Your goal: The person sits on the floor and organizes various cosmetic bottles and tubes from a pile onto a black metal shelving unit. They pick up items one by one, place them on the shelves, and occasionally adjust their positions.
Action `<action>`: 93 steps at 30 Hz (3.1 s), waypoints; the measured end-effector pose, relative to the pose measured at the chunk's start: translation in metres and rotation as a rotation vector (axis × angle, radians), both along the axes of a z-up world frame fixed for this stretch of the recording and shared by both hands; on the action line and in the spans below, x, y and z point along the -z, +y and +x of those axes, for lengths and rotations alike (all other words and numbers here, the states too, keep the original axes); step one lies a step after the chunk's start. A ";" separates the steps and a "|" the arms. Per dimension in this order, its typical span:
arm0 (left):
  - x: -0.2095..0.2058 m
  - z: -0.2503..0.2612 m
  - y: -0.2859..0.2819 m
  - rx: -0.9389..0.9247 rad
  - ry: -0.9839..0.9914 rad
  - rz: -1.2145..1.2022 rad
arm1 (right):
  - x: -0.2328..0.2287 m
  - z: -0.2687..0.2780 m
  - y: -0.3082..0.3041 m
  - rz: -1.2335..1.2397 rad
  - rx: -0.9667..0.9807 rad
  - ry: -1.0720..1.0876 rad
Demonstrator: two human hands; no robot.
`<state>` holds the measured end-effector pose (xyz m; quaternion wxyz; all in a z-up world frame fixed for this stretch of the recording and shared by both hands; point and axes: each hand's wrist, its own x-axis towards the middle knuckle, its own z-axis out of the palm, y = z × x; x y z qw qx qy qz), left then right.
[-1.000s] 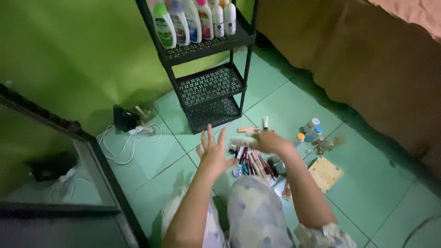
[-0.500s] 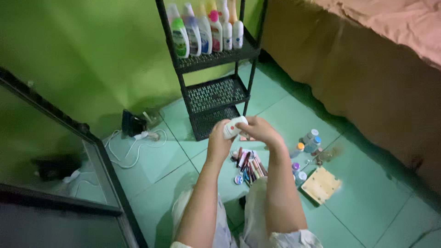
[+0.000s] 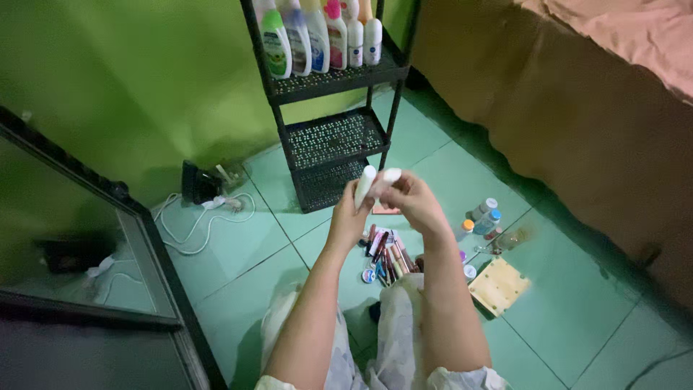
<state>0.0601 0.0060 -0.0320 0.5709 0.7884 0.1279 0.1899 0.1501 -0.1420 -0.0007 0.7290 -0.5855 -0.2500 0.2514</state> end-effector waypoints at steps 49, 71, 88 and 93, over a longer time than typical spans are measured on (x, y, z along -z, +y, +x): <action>0.029 0.013 0.009 -0.035 -0.113 -0.570 | 0.007 -0.003 0.030 0.046 0.345 -0.200; 0.009 0.005 0.010 -0.028 -0.116 -0.662 | 0.008 -0.005 0.031 -0.147 0.202 -0.269; 0.011 0.003 0.009 -0.012 -0.142 -0.632 | 0.010 -0.005 0.033 -0.141 0.231 -0.237; 0.014 0.005 0.010 -0.031 -0.127 -0.611 | 0.004 -0.009 0.034 -0.153 0.261 -0.241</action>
